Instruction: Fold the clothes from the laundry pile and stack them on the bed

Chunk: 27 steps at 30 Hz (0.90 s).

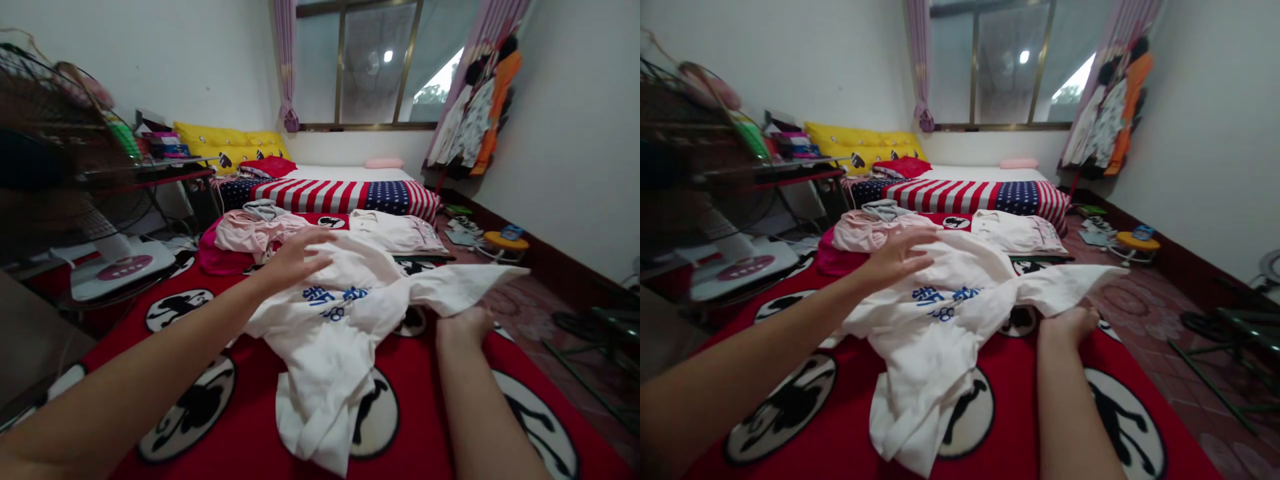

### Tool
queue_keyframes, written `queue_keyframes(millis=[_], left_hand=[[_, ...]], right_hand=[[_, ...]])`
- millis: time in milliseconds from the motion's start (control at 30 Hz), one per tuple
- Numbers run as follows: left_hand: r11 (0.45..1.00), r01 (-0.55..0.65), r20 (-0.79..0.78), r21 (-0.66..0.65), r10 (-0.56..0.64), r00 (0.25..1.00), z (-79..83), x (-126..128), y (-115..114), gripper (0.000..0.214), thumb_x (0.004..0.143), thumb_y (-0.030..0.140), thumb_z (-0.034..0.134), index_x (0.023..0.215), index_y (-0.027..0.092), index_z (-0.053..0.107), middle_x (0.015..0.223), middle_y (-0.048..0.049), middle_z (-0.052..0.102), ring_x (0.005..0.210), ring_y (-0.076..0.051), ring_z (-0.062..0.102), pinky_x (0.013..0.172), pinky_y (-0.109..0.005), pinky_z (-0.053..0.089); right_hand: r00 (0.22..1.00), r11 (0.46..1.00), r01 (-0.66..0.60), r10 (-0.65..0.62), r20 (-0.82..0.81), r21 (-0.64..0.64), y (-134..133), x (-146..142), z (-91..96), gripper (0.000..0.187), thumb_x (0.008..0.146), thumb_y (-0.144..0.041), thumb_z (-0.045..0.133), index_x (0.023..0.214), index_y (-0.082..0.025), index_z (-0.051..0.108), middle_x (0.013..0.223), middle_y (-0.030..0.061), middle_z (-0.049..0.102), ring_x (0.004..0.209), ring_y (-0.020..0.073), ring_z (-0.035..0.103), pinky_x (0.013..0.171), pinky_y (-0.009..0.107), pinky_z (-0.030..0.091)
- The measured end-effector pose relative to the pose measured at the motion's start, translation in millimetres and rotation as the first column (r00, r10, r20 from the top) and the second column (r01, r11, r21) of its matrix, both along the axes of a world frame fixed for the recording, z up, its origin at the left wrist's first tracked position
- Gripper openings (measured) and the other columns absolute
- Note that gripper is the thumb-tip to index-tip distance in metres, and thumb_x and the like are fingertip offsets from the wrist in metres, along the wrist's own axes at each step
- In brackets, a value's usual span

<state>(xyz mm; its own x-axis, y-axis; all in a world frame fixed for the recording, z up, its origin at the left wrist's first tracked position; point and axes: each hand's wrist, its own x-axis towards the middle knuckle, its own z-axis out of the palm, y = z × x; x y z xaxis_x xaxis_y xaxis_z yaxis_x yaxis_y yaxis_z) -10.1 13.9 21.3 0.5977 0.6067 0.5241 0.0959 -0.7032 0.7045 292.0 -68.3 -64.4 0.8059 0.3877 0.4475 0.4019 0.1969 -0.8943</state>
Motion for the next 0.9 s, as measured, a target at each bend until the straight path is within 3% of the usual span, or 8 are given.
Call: queue_keyframes(millis=[167,300,433,600,667,767,833,900], left_hand=[[0.991,0.047,-0.397,-0.125,-0.093,0.913,-34.7,-35.9,-66.5,0.021,0.081,0.035,0.067,0.089,0.016,0.07,0.086,-0.0044,0.069,0.08,-0.016,0.062,0.074,-0.027,0.049],[0.98,0.153,-0.581,-0.126,-0.198,0.79,-49.5,-58.1,-129.4,0.046,0.062,0.043,0.083,0.102,0.025,0.069,0.103,-0.0038,0.063,0.089,-0.02,0.059,0.077,-0.029,0.048],[0.999,0.036,-0.634,0.008,-0.023,0.773,-74.7,-57.7,-166.7,0.065,0.06,0.035,0.083,0.12,0.029,0.058,0.125,-0.0079,0.052,0.108,-0.026,0.052,0.091,-0.038,0.046],[0.978,-0.033,-0.622,0.206,0.157,0.767,-100.0,-41.4,-163.5,0.03,0.072,0.023,0.066,0.101,0.021,0.061,0.109,-0.0083,0.06,0.101,-0.027,0.055,0.086,-0.04,0.046],[0.973,-0.059,-0.607,0.223,0.186,0.773,-93.4,-43.8,-149.6,0.024,0.07,0.021,0.062,0.093,0.019,0.061,0.098,-0.0076,0.064,0.092,-0.025,0.058,0.078,-0.037,0.047],[0.962,-0.215,-0.508,0.171,0.273,0.817,-59.8,-67.3,-119.5,0.022,0.068,0.019,0.057,0.089,0.018,0.061,0.087,-0.0047,0.067,0.079,-0.02,0.061,0.068,-0.03,0.047],[0.917,-0.386,-0.374,0.1,0.394,0.839,-27.3,-93.8,-97.2,0.021,0.07,0.024,0.055,0.09,0.017,0.061,0.081,-0.0023,0.067,0.07,-0.017,0.06,0.061,-0.026,0.046],[0.821,-0.568,-0.232,0.057,0.564,0.792,5.4,-124.6,-77.6,0.029,0.069,0.033,0.06,0.092,0.016,0.062,0.078,-0.001,0.066,0.064,-0.015,0.058,0.055,-0.024,0.045]], right_hand=[[0.959,0.955,0.228,-0.187,-0.212,0.189,6.3,-13.2,-7.7,0.033,0.078,-0.03,0.043,0.11,-0.02,0.047,0.11,0.0095,0.057,0.102,0.0238,0.061,0.088,0.043,0.051],[0.99,0.949,0.136,-0.141,-0.002,0.283,7.0,-28.7,-1.4,0.027,0.076,-0.03,0.056,0.101,-0.019,0.058,0.114,0.0082,0.06,0.111,0.0223,0.057,0.1,0.04,0.042],[0.966,1.0,-0.026,0.025,0.256,-0.002,12.7,-33.7,-8.8,0.022,0.077,-0.035,0.059,0.09,-0.018,0.066,0.104,0.0081,0.067,0.103,0.0239,0.059,0.098,0.043,0.041],[0.858,0.974,0.102,0.018,0.514,-0.205,16.1,-31.5,-22.4,0.026,0.075,-0.041,0.064,0.087,-0.019,0.07,0.103,0.0104,0.07,0.104,0.0266,0.059,0.101,0.045,0.037],[0.832,0.966,0.152,-0.012,0.555,-0.207,14.9,-28.2,-24.6,0.027,0.077,-0.042,0.062,0.087,-0.018,0.07,0.106,0.0122,0.069,0.106,0.0269,0.058,0.101,0.045,0.037],[0.833,0.964,0.199,-0.072,0.548,-0.176,12.1,-22.8,-23.3,0.029,0.08,-0.042,0.058,0.088,-0.017,0.07,0.107,0.0139,0.069,0.105,0.027,0.058,0.099,0.045,0.038],[0.84,0.967,0.206,-0.098,0.534,-0.147,10.2,-21.8,-19.2,0.031,0.081,-0.043,0.055,0.088,-0.016,0.07,0.107,0.0148,0.069,0.105,0.0274,0.059,0.099,0.045,0.038],[0.856,0.979,0.171,-0.092,0.509,-0.111,8.4,-24.4,-13.1,0.034,0.082,-0.045,0.054,0.086,-0.016,0.071,0.107,0.0154,0.069,0.106,0.0276,0.059,0.099,0.045,0.037]])
